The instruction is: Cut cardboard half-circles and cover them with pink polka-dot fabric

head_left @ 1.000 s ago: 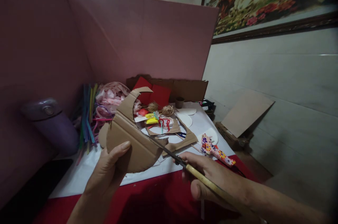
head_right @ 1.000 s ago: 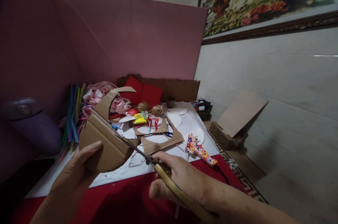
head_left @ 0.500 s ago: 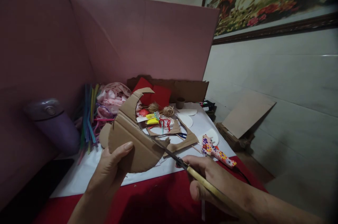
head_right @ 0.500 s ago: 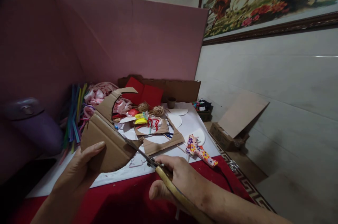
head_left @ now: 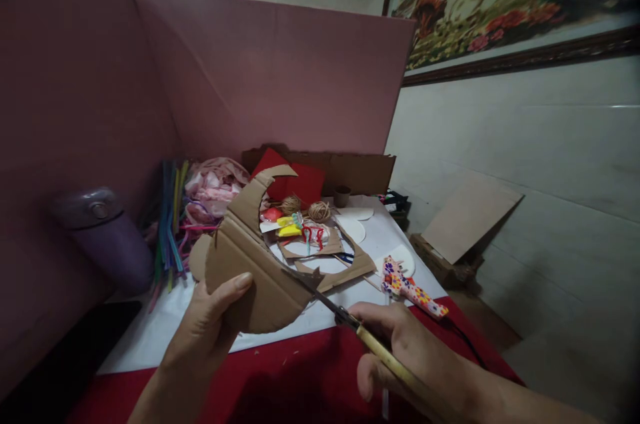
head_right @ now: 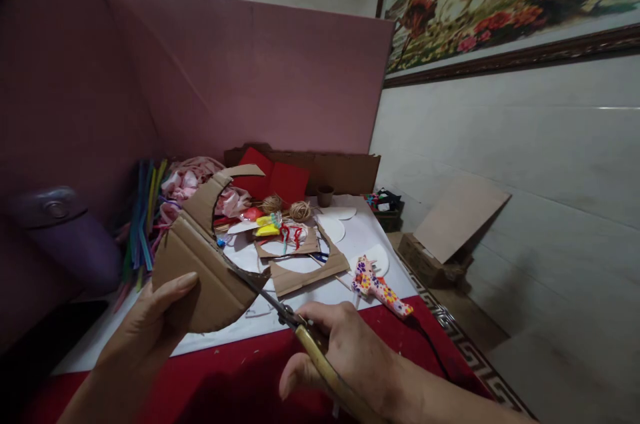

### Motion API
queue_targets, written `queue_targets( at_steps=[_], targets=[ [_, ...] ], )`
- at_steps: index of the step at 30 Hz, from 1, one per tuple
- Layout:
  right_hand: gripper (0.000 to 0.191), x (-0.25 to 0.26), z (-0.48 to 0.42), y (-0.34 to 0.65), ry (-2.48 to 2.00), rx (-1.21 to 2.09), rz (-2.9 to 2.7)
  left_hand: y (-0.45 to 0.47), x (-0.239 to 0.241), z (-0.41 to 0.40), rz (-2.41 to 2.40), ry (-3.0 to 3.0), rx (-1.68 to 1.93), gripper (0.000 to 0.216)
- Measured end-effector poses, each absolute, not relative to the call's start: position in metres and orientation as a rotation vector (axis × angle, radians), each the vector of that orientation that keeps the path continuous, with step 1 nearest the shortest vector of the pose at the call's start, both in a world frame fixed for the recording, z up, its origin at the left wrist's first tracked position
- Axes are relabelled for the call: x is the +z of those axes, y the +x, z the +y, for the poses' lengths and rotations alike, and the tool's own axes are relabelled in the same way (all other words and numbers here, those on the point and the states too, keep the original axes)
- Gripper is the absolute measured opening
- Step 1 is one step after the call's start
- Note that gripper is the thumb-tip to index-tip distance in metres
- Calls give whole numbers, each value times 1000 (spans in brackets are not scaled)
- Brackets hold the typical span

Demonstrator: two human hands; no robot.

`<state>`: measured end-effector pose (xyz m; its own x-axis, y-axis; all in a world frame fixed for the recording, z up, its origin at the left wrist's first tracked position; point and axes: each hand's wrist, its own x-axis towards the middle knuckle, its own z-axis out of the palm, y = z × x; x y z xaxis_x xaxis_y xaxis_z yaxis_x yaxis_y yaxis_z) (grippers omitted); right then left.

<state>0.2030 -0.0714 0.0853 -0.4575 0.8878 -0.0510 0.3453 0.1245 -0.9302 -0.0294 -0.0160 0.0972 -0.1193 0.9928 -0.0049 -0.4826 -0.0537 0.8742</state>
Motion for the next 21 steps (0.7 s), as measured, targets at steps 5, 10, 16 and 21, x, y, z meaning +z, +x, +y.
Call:
queue_targets(
  at_steps=[5, 10, 16, 21],
  targets=[
    [27, 83, -73, 202, -1244, 1226, -1886, -29, 97, -17, 891, 781, 1503, 56],
    [25, 77, -76, 199, -1324, 1002, -1934, -30, 97, -18, 905, 778, 1483, 56],
    [28, 80, -76, 197, -1345, 966, -1967, -36, 91, -17, 846, 805, 1456, 63],
    [26, 98, -75, 192, -1336, 992, -2008, -34, 86, -19, 831, 796, 1396, 68]
  ],
)
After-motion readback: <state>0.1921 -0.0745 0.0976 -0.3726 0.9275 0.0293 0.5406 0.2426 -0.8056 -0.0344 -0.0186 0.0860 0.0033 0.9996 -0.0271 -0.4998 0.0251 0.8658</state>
